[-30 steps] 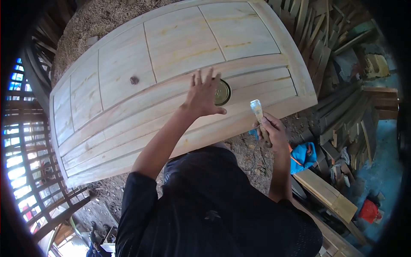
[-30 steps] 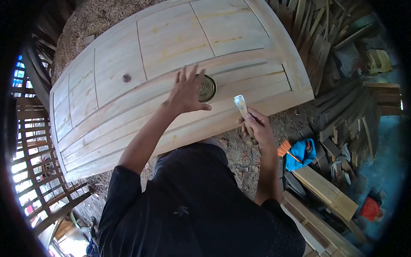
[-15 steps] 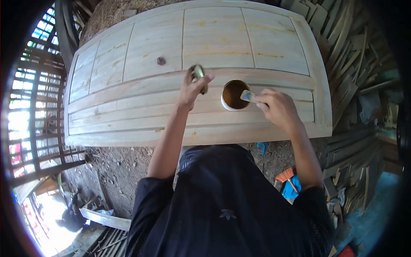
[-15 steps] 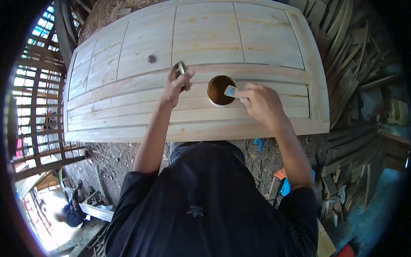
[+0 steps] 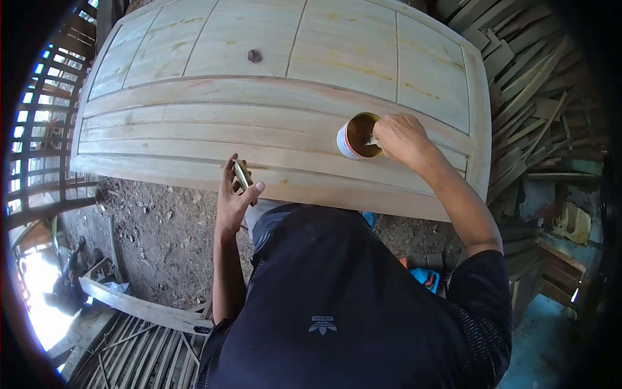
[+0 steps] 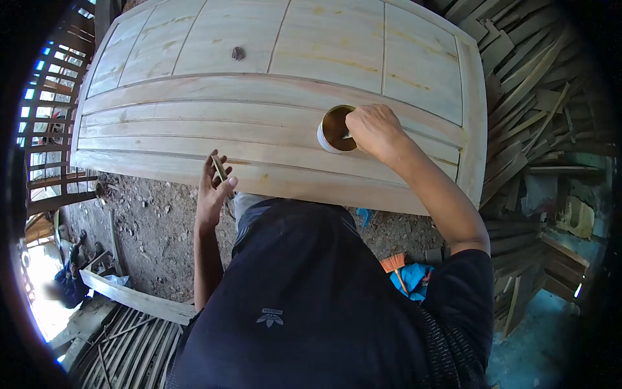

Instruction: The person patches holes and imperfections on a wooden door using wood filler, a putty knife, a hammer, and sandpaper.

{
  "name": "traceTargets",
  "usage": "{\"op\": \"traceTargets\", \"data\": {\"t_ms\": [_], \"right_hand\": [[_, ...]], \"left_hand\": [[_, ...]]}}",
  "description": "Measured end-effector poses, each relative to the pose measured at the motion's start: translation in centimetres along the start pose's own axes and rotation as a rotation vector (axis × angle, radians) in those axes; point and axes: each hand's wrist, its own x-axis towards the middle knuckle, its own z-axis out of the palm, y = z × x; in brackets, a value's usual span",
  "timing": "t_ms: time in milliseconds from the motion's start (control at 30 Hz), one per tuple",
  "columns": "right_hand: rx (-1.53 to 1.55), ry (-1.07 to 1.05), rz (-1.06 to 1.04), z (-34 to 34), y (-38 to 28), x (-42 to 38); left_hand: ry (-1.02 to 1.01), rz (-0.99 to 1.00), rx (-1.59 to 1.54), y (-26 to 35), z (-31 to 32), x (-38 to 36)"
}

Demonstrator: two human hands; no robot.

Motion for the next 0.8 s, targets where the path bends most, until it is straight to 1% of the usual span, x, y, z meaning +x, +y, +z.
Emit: {"op": "traceTargets", "data": {"t_ms": [67, 133, 200, 233, 300, 333, 400, 433, 467, 500, 533, 567, 600, 633, 667, 733, 800], "right_hand": [[0.052, -0.018, -0.002, -0.4, 0.4, -0.7], [0.102, -0.025, -0.008, -1.3, 1.4, -1.0], [0.348, -0.111, 0.002, -2.0, 3.0, -1.8], [0.345, -0.104, 0.004, -2.4, 3.6, -2.2], [0.772, -0.146, 0.127, -3.0, 4.3, -3.7], [0.77, -0.138, 0.129, -2.2, 4.9, -4.5], [1.059, -0.022, 0.19, 0.5, 5.4, -5.9], [1.06, -0.014, 0.19, 1.5, 5.2, -6.4], [1.027, 0.079, 0.178, 2.3, 4.6, -7.2], [0.993, 0.172, 0.163, 3.2, 4.1, -7.8], [0.995, 0.18, 0.16, 4.2, 3.2, -8.1], [0.913, 0.413, 0.147, 5.4, 2.1, -8.2], [0.822, 0.643, 0.133, 6.7, 1.2, -8.1], [0.654, 0.809, 0.065, 8.4, 1.0, -7.7], [0.654, 0.821, 0.061, 9.4, 0.6, -7.4], [0.462, 1.012, 0.092, 10.9, -0.3, -7.1], [0.429, 1.076, 0.082, 11.6, -0.9, -6.9]], "left_hand": [[-0.009, -0.015, 0.012, -0.7, -0.7, 0.2], [0.013, 0.046, 0.035, -1.7, -0.9, 0.8], [0.004, 0.046, 0.049, -1.0, -0.6, 1.0], [-0.024, 0.034, 0.045, -0.6, -0.2, 1.3], [-0.071, -0.012, 0.022, 0.9, 1.0, 1.7], [-0.074, -0.005, 0.023, 1.4, 1.7, 1.9], [-0.167, -0.051, 0.096, 2.2, 2.9, 2.6], [-0.202, 0.04, 0.134, 1.1, 3.2, 3.4], [-0.205, 0.043, 0.139, 1.0, 3.8, 3.9], [-0.252, 0.099, 0.225, 1.0, 4.7, 4.3], [-0.297, 0.157, 0.311, 1.3, 5.7, 4.6], [-0.361, 0.07, 0.322, 2.6, 6.9, 4.4], [-0.402, 0.128, 0.417, 2.8, 7.7, 4.7], [-0.437, 0.183, 0.482, 3.3, 8.7, 4.9], [-0.471, 0.238, 0.548, 3.8, 9.7, 5.1], [-0.494, 0.262, 0.601, 4.0, 11.7, 5.5], [-0.516, 0.32, 0.666, 4.5, 13.4, 5.9]]}}
